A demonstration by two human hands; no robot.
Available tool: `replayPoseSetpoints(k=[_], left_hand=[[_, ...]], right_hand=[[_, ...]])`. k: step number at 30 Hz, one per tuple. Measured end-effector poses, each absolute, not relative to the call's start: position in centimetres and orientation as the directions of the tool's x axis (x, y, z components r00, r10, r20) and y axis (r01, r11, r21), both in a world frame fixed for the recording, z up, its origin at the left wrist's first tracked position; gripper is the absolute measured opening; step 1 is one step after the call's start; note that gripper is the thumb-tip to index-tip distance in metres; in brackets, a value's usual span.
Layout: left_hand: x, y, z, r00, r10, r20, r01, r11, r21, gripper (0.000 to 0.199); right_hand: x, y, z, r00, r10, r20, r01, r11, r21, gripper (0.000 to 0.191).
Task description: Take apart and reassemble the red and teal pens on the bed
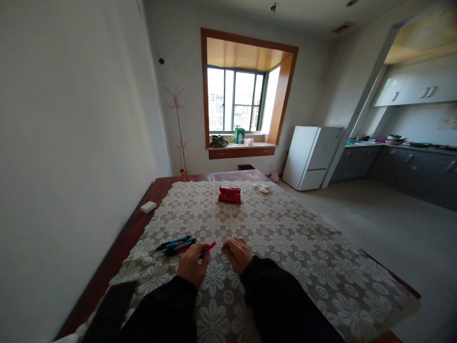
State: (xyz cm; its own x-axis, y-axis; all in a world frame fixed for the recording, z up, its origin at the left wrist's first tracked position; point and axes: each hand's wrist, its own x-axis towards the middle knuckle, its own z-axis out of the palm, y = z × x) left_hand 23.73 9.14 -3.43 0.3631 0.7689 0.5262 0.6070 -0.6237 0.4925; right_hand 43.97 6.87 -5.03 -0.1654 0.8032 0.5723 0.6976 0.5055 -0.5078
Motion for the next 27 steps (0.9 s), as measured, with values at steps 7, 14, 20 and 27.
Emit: replayPoseSetpoints(k=[7, 14, 20, 27], left_hand=[[23.8, 9.1, -3.6, 0.326, 0.798, 0.507, 0.62, -0.585, 0.523, 0.018], [23.9, 9.3, -3.9, 0.337, 0.799, 0.498, 0.603, -0.59, 0.537, 0.02], [23.8, 9.4, -4.0, 0.336, 0.795, 0.505, 0.6, -0.594, 0.536, 0.021], [23.6, 9.2, -3.4, 0.355, 0.792, 0.497, 0.604, -0.6, 0.524, 0.019]], right_hand=[[45.2, 7.9, -4.9, 0.22, 0.784, 0.58, 0.475, 0.434, -0.766, 0.012], [45.0, 7.6, -4.2, 0.209, 0.766, 0.608, 0.475, 0.464, -0.748, 0.011], [44.8, 7.4, -3.9, 0.194, 0.755, 0.626, 0.484, 0.482, -0.731, 0.012], [45.1, 7.4, -4.0, 0.215, 0.74, 0.638, 0.527, 0.462, -0.713, 0.012]])
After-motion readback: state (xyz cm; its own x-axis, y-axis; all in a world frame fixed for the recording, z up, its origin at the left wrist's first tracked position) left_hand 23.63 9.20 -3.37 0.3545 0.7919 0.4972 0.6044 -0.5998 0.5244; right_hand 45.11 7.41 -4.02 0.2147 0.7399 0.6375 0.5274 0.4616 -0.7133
